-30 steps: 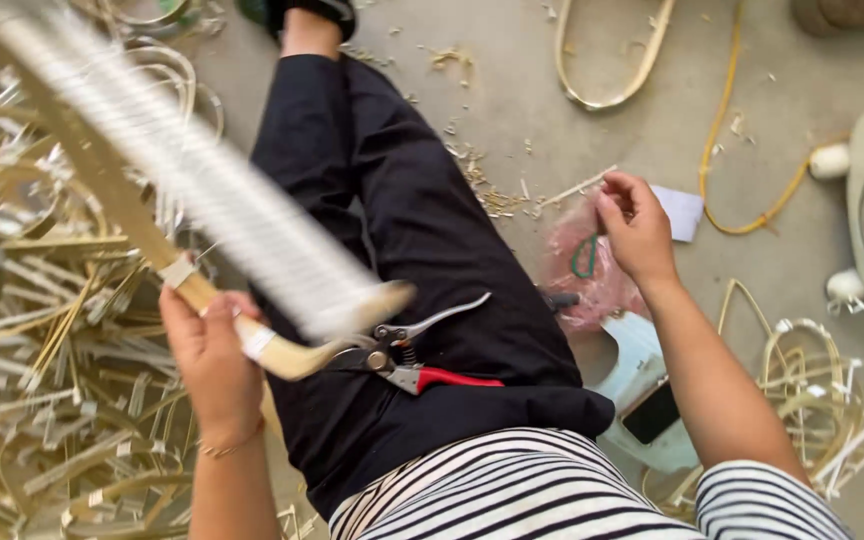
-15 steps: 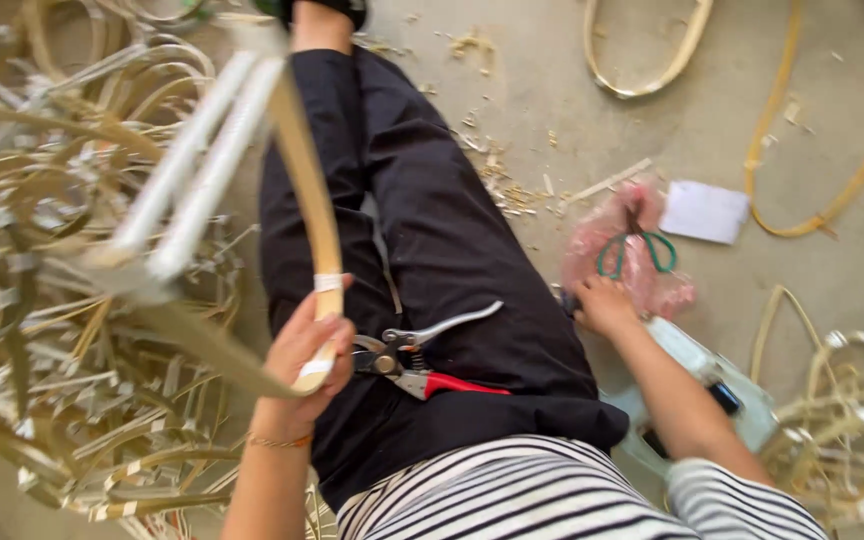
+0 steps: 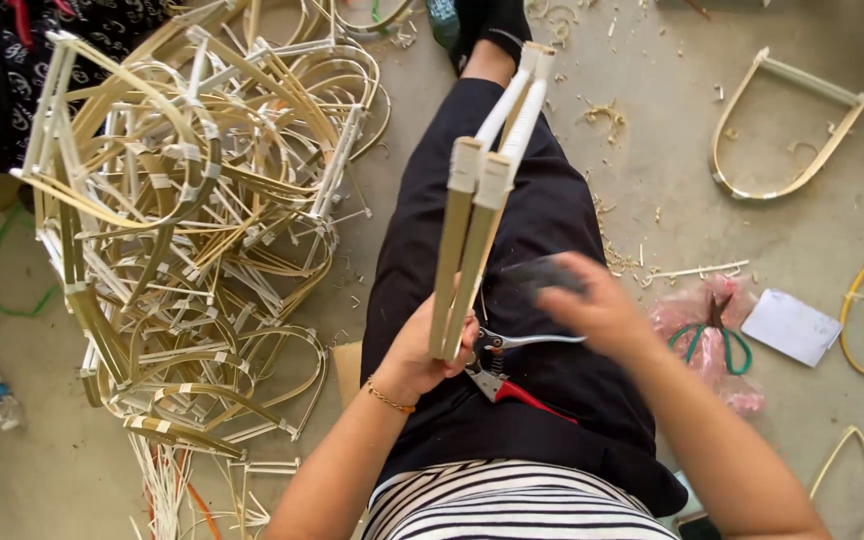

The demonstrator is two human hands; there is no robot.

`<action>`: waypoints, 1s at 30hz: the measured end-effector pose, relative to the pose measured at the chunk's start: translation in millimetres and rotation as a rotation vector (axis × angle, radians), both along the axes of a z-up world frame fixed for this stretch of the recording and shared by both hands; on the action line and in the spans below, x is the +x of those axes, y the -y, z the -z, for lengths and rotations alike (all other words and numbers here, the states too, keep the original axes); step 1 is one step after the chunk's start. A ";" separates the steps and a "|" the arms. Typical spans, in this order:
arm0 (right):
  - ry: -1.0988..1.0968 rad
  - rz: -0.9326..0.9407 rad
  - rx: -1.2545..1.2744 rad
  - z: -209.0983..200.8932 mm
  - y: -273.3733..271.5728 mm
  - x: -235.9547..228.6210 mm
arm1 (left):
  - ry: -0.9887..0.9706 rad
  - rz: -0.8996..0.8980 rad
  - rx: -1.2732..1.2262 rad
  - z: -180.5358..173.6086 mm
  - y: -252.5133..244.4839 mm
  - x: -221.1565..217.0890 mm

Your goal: Assembling and securing bamboo strips into circular frames using pliers and white adhesive tape.

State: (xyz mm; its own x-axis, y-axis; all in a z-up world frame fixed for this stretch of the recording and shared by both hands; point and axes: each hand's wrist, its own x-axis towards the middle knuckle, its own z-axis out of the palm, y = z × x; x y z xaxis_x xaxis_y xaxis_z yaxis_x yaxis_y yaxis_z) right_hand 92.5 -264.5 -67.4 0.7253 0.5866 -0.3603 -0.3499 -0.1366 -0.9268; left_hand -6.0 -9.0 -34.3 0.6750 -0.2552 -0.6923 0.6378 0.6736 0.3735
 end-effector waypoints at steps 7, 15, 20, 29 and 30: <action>0.504 0.072 -0.666 -30.7 -84.4 62.7 | 0.014 0.037 0.215 -27.2 7.2 -11.6; 0.951 -0.100 -0.280 58.4 -90.3 7.5 | -0.035 0.041 0.171 -6.0 -4.1 -17.2; 0.160 0.126 -0.224 -5.0 -68.2 65.4 | -0.003 0.052 0.211 -8.9 -13.1 -33.8; -0.642 0.348 0.505 18.1 -27.0 20.6 | 0.162 -0.307 0.424 11.7 -68.8 1.2; -0.635 0.299 0.603 12.2 -25.3 16.1 | 0.208 -0.394 0.494 6.6 -76.9 8.6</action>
